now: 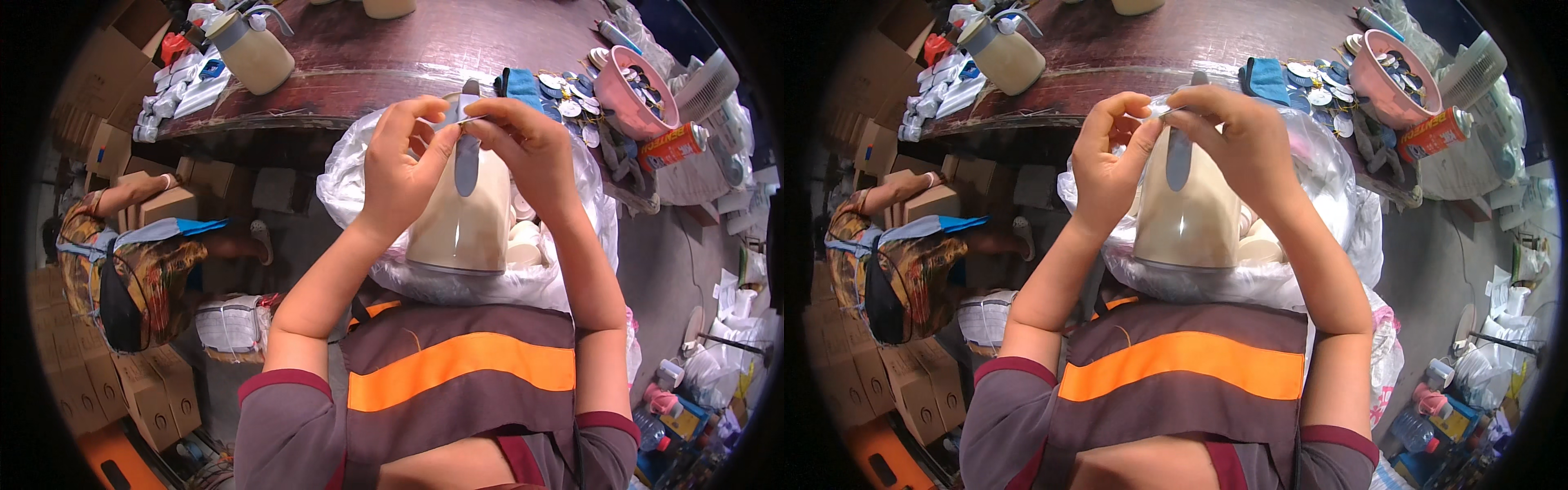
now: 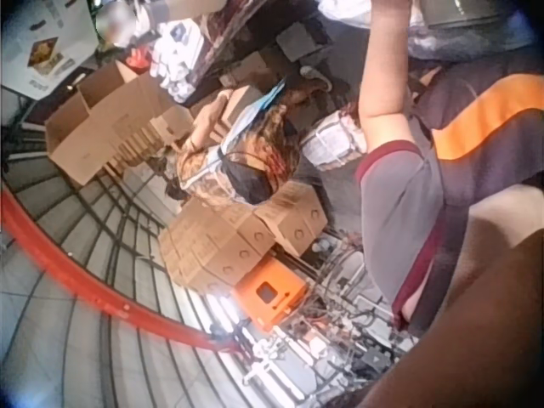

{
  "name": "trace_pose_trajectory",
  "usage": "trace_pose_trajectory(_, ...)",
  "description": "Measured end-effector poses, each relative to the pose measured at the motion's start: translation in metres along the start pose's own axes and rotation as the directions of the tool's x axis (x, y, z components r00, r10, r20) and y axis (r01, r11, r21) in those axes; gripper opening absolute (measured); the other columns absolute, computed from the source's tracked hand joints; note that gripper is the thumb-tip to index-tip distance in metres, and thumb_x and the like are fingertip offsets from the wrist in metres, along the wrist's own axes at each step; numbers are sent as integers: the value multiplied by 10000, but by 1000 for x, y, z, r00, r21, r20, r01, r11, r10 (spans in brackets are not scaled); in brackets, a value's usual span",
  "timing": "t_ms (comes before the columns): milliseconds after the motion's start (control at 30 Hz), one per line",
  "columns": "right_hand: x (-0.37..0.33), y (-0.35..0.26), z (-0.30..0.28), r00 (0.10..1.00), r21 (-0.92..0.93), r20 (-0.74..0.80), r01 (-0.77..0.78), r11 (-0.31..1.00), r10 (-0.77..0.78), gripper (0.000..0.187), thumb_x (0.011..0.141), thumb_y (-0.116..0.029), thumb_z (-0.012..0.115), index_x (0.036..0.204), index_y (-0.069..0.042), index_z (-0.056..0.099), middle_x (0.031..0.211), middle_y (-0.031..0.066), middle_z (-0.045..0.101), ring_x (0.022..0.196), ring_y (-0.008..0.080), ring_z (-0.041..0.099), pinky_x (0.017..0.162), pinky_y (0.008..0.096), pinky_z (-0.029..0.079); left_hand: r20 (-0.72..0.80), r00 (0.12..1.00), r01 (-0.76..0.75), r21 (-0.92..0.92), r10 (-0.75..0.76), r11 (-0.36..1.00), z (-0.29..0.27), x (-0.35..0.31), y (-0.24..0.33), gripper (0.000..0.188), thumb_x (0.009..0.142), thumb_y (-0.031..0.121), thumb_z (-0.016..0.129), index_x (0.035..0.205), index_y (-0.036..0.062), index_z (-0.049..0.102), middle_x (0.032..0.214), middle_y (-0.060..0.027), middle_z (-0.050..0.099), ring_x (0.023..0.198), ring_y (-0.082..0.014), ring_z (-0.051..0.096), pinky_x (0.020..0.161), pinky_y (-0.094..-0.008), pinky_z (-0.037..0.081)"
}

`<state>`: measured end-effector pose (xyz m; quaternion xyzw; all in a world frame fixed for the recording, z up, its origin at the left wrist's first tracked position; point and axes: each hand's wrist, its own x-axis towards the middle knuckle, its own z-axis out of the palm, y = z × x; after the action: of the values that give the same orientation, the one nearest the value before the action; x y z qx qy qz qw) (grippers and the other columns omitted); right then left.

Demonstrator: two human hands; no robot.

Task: The person assembles beige pitchers by attaching gray handles and white lids. They repeatedly pick up pitcher bodies, handles, and lids from a plastic bag and the table, fit the parts together, and place the completed units on the table.

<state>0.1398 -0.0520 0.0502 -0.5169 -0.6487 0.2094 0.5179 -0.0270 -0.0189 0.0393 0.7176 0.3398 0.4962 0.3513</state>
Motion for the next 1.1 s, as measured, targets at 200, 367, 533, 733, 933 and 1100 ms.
trace_pose_trajectory(200, 10, 3, 1, 997, -236, -67, 22, 972, -39, 259, 737, -173, 784, 887, -36, 623, 802, 66, 644, 682, 162, 631, 612, 284, 499, 582, 704, 708, -531, -407, 466, 1, 4, -13, 337, 947, 230, 574, 1182, -10, 546, 1038, -51, 623, 899, -116, 615, 802, -265, 507)
trace_pose_trajectory(367, 25, 27, 6, 976, -214, -213, -6, 977, -41, 289, 726, -195, 801, 890, -30, 630, 799, 74, 641, 685, 172, 639, 632, 292, 509, 622, 663, 700, -319, -416, 639, 1, 7, -10, 384, 915, 245, 614, 1184, -26, 574, 1021, -40, 638, 870, -77, 594, 742, -219, 471)
trace_pose_trajectory(533, 40, 68, -3, 929, -14, -346, -147, 989, 133, 302, 775, -255, 779, 911, -12, 664, 803, 67, 680, 709, 133, 631, 672, 278, 503, 637, 665, 656, -247, -391, 713, -13, 3, -3, 398, 874, 267, 646, 1155, -11, 599, 973, -11, 632, 826, -46, 553, 675, -185, 415)
trace_pose_trajectory(733, -12, 77, -28, 890, -18, -378, -282, 959, 254, 225, 782, -190, 782, 837, -19, 646, 741, 28, 636, 670, 80, 565, 611, 217, 443, 634, 654, 707, -319, -412, 632, -46, -15, -6, 392, 867, 264, 639, 1150, -2, 582, 926, -18, 651, 710, -27, 543, 535, -163, 381)
trace_pose_trajectory(933, -28, 45, -34, 792, -384, -470, 213, 898, -389, 225, 718, -33, 808, 851, -30, 626, 797, 29, 619, 692, 98, 570, 623, 241, 473, 739, 574, 745, -291, -353, 601, -53, -22, -6, 386, 877, 262, 636, 1150, -2, 569, 940, -61, 681, 671, -27, 550, 483, -155, 355)
trace_pose_trajectory(1100, 3, 11, -28, 833, -292, -384, 298, 909, -397, 276, 666, -51, 844, 848, -41, 637, 774, 41, 620, 654, 124, 589, 624, 239, 486, 738, 580, 757, -333, -345, 562, -43, -25, 8, 392, 889, 241, 634, 1178, -6, 537, 954, -78, 682, 710, -40, 585, 453, -149, 337)
